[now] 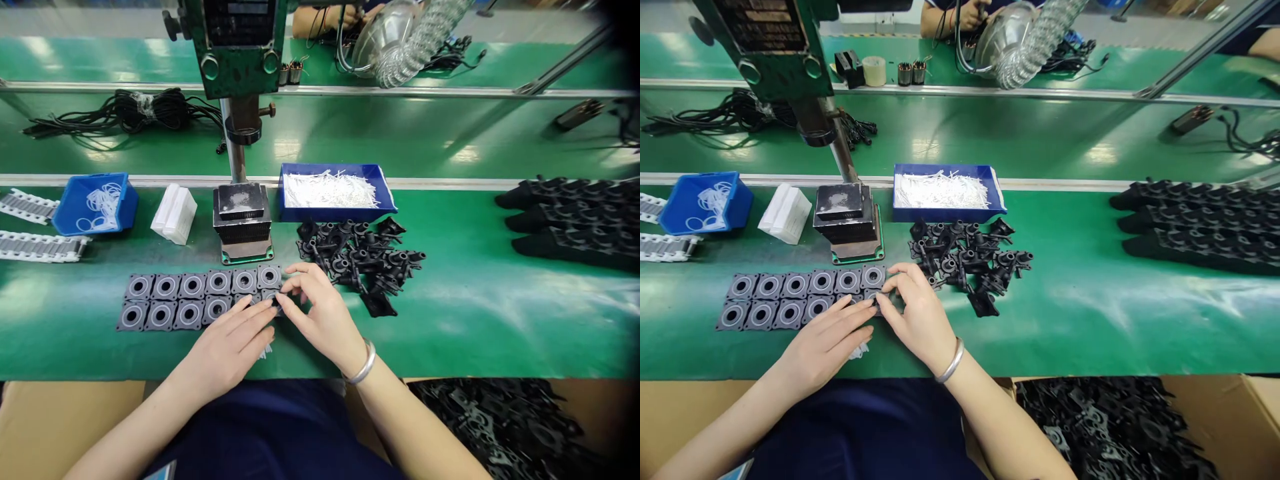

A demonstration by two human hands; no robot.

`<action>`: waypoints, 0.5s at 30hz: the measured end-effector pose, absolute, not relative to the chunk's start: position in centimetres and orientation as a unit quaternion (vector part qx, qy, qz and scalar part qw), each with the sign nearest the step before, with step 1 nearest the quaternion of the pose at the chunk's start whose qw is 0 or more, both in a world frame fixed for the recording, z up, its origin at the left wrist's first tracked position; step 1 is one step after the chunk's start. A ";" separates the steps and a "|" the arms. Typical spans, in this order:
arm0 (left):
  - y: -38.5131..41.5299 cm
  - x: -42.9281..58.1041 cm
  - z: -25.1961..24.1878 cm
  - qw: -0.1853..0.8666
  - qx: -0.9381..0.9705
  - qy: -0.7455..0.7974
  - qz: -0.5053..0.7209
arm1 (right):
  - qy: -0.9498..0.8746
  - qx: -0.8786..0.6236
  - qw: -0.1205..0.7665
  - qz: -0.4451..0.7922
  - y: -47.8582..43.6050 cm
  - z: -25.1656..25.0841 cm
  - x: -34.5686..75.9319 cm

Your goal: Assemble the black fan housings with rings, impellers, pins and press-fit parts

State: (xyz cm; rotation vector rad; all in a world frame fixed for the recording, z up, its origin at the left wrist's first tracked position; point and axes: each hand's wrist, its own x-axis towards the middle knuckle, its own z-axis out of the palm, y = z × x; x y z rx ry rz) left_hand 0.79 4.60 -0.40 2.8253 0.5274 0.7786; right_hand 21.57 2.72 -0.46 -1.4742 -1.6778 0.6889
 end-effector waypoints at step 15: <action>4.7 0.9 -0.2 0.024 0.962 0.167 0.215 | -0.469 -0.588 0.490 0.441 3.9 -2.6 21.0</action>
